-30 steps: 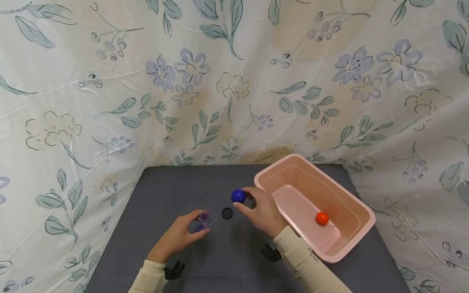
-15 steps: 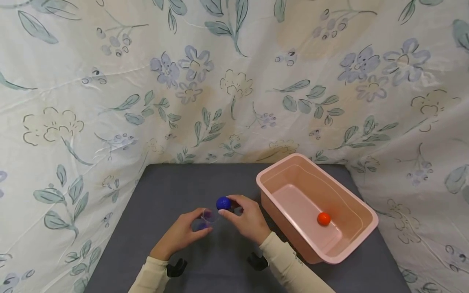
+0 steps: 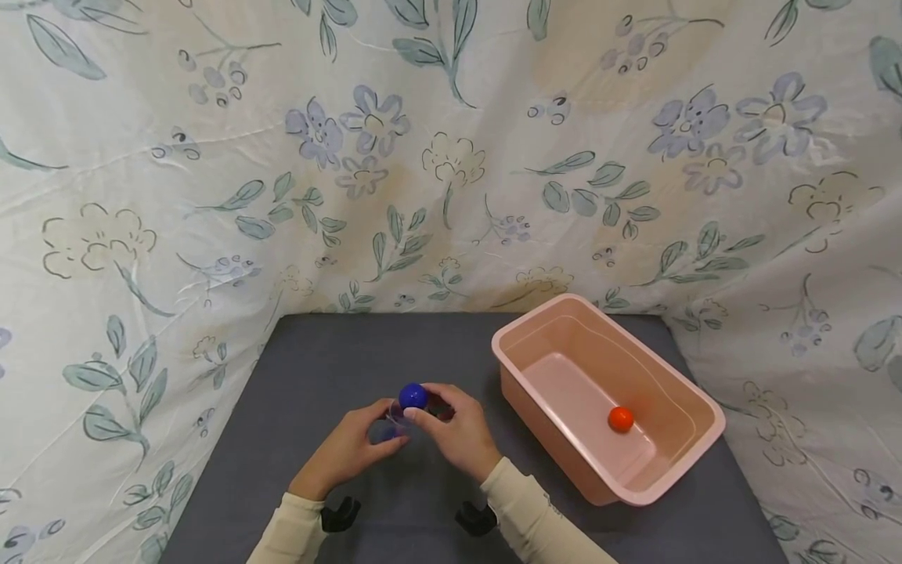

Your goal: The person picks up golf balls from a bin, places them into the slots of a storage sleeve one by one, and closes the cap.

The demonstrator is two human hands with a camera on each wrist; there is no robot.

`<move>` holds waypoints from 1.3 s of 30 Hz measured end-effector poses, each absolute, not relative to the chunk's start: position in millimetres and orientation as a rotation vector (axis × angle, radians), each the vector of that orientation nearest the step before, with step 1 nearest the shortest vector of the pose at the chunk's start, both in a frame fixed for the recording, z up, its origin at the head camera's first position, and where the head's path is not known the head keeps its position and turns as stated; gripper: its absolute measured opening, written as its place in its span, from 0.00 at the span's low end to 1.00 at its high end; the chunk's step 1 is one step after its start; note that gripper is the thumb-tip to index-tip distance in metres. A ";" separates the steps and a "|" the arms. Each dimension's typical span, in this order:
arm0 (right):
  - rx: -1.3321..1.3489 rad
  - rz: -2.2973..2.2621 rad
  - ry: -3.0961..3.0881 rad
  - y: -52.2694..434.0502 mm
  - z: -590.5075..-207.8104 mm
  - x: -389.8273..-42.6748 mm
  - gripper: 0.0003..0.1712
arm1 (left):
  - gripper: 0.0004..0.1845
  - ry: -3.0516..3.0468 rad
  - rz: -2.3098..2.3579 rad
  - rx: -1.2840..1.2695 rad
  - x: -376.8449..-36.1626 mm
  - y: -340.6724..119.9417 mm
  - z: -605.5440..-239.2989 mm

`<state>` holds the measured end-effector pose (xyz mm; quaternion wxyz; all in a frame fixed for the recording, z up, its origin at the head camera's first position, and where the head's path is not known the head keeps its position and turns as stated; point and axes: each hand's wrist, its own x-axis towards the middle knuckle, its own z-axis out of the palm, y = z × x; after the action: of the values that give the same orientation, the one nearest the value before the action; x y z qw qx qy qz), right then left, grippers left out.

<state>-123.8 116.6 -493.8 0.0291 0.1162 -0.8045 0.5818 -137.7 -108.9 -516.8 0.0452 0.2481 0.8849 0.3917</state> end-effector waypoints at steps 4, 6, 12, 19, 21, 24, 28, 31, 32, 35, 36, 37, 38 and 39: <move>0.340 1.845 -2.477 114.6 -497.0 -124.1 0.22 | 0.26 2.706 1.204 0.762 -138.7 -106.9 -518.0; 0.340 1.855 -2.479 113.8 -499.2 -124.6 0.22 | 0.26 2.702 1.209 0.773 -139.4 -106.3 -518.8; 0.367 1.840 -2.494 110.0 -505.7 -123.4 0.22 | 0.26 2.688 1.222 0.774 -140.9 -105.9 -519.5; 0.375 1.839 -2.514 107.3 -504.6 -120.4 0.25 | 0.25 2.718 1.206 0.791 -140.4 -107.1 -519.4; 0.390 1.825 -2.516 109.5 -502.6 -120.8 0.26 | 0.25 2.730 1.194 0.799 -140.5 -107.7 -519.8; 0.409 1.775 -2.516 116.2 -496.0 -123.6 0.27 | 0.25 2.747 1.183 0.810 -140.7 -108.9 -520.4; 0.429 1.667 -2.486 132.8 -482.4 -129.9 0.26 | 0.25 2.777 1.168 0.799 -139.1 -109.2 -521.5; 0.429 1.593 -2.470 147.3 -472.0 -135.7 0.25 | 0.26 2.787 1.159 0.770 -138.0 -109.1 -520.4; 0.427 1.574 -2.467 152.3 -468.9 -137.6 0.25 | 0.26 2.788 1.152 0.760 -137.7 -108.8 -520.1; 0.426 1.517 -2.466 166.3 -459.8 -142.9 0.25 | 0.27 2.780 1.151 0.727 -136.5 -108.3 -518.1; 0.425 1.502 -2.469 170.9 -456.6 -144.3 0.25 | 0.27 2.780 1.148 0.724 -136.2 -108.1 -517.7; 0.424 1.487 -2.471 175.5 -453.1 -145.4 0.25 | 0.26 2.780 1.142 0.718 -136.0 -108.1 -517.3; 0.422 1.475 -2.473 180.2 -449.5 -146.4 0.26 | 0.26 2.780 1.139 0.718 -135.6 -108.1 -517.2; 0.417 1.462 -2.479 185.2 -445.8 -147.1 0.26 | 0.25 2.777 1.140 0.718 -135.3 -108.2 -516.9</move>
<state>-147.1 185.2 -445.8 0.1164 0.1426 -0.8467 0.4992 -135.3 -108.2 -516.9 0.0274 0.2325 0.8993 0.3693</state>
